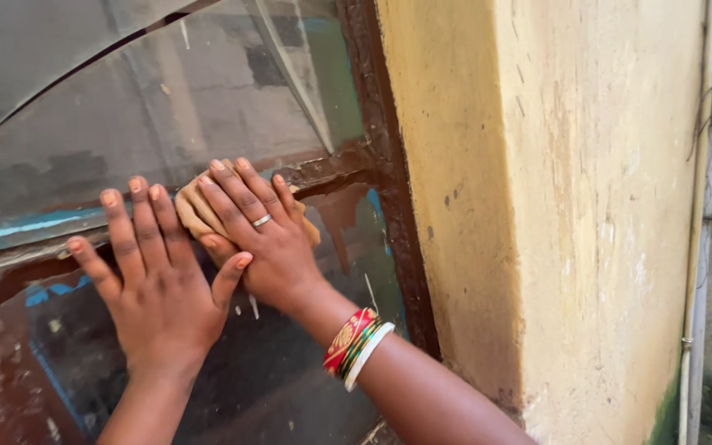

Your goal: The person wipes the panes and frames of a window using a cloth and a green duster.

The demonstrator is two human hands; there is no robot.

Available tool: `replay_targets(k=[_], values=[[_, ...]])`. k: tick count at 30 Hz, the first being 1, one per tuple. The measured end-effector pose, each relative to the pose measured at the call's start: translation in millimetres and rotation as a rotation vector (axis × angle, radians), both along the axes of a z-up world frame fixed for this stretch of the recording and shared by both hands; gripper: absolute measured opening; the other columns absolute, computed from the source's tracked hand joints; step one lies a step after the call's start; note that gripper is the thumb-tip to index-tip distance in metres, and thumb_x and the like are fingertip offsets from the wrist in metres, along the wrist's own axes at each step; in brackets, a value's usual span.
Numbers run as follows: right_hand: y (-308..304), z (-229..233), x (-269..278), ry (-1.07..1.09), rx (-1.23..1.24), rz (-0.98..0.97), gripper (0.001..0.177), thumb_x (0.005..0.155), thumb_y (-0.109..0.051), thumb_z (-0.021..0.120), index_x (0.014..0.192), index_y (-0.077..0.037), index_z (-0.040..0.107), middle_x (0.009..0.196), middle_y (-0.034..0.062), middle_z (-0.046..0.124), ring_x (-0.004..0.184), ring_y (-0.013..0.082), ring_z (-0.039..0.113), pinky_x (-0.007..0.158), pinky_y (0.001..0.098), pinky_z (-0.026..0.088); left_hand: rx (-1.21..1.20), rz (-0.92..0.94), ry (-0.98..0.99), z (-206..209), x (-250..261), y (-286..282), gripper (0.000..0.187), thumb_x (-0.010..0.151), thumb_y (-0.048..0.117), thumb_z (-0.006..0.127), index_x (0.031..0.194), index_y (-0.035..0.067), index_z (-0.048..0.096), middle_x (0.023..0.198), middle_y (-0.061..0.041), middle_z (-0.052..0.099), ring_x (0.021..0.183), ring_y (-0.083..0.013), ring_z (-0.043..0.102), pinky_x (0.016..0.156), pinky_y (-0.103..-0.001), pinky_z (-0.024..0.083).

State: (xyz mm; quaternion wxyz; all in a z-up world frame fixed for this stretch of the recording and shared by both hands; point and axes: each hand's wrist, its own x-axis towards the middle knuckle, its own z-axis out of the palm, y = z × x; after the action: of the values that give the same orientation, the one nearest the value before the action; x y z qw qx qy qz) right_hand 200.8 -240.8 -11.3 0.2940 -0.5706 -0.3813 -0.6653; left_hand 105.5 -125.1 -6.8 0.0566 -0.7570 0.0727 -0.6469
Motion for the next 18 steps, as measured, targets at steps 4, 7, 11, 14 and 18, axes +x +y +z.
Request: replay_targets(k=[4, 7, 11, 14, 18], values=[[-39.1, 12.7, 44.5, 0.014, -0.042, -0.129, 0.054, 0.105, -0.041, 0.051, 0.153, -0.016, 0.048, 0.164, 0.0047, 0.042, 0.159, 0.0263, 0.032, 0.134, 0.0492, 0.015, 0.033, 0.002, -0.001, 0.6, -2.5, -1.2, 0.104, 0.105, 0.076, 0.022, 0.164, -0.01, 0.026, 0.169, -0.027, 0.029, 0.159, -0.0426, 0.016, 0.122, -0.07, 0.002], [-87.8, 10.9, 83.7, 0.097, 0.149, -0.204, 0.054, 0.109, -0.038, 0.046, 0.157, -0.015, 0.042, 0.165, 0.0036, 0.041, 0.161, 0.0236, 0.028, 0.135, 0.0507, 0.011, 0.007, 0.003, 0.041, 1.0, -3.1, -2.4, 0.104, 0.104, 0.076, 0.022, 0.165, -0.009, 0.024, 0.17, -0.026, 0.026, 0.159, -0.0417, 0.013, 0.122, -0.071, 0.002], [-125.2, -7.9, 105.4, 0.224, 0.17, -0.439, 0.058, 0.111, -0.037, 0.044, 0.162, -0.012, 0.034, 0.171, 0.0079, 0.03, 0.161, 0.0278, 0.022, 0.13, 0.0534, 0.013, -0.02, -0.005, 0.099, 3.4, -5.1, -3.3, 0.105, 0.101, 0.076, 0.024, 0.166, -0.007, 0.021, 0.172, -0.023, 0.019, 0.16, -0.0404, 0.009, 0.122, -0.072, 0.0], [-127.3, -33.3, 104.9, 0.268, 0.14, -0.394, 0.06, 0.11, -0.038, 0.043, 0.163, -0.011, 0.032, 0.172, 0.0088, 0.026, 0.161, 0.03, 0.019, 0.13, 0.0533, 0.015, -0.048, 0.003, 0.149, 0.8, -5.5, -3.1, 0.105, 0.102, 0.076, 0.026, 0.168, -0.006, 0.018, 0.175, -0.02, 0.014, 0.161, -0.04, 0.006, 0.123, -0.072, -0.002], [-123.9, -80.7, 95.6, 0.371, 0.145, -0.38, 0.06, 0.108, -0.036, 0.042, 0.162, -0.01, 0.031, 0.172, 0.0089, 0.025, 0.161, 0.0325, 0.017, 0.128, 0.0543, 0.016, -0.053, 0.129, 0.224, -21.8, -10.0, 0.9, 0.104, 0.101, 0.072, 0.036, 0.17, -0.002, 0.015, 0.178, -0.018, 0.009, 0.163, -0.037, 0.003, 0.123, -0.071, -0.002]])
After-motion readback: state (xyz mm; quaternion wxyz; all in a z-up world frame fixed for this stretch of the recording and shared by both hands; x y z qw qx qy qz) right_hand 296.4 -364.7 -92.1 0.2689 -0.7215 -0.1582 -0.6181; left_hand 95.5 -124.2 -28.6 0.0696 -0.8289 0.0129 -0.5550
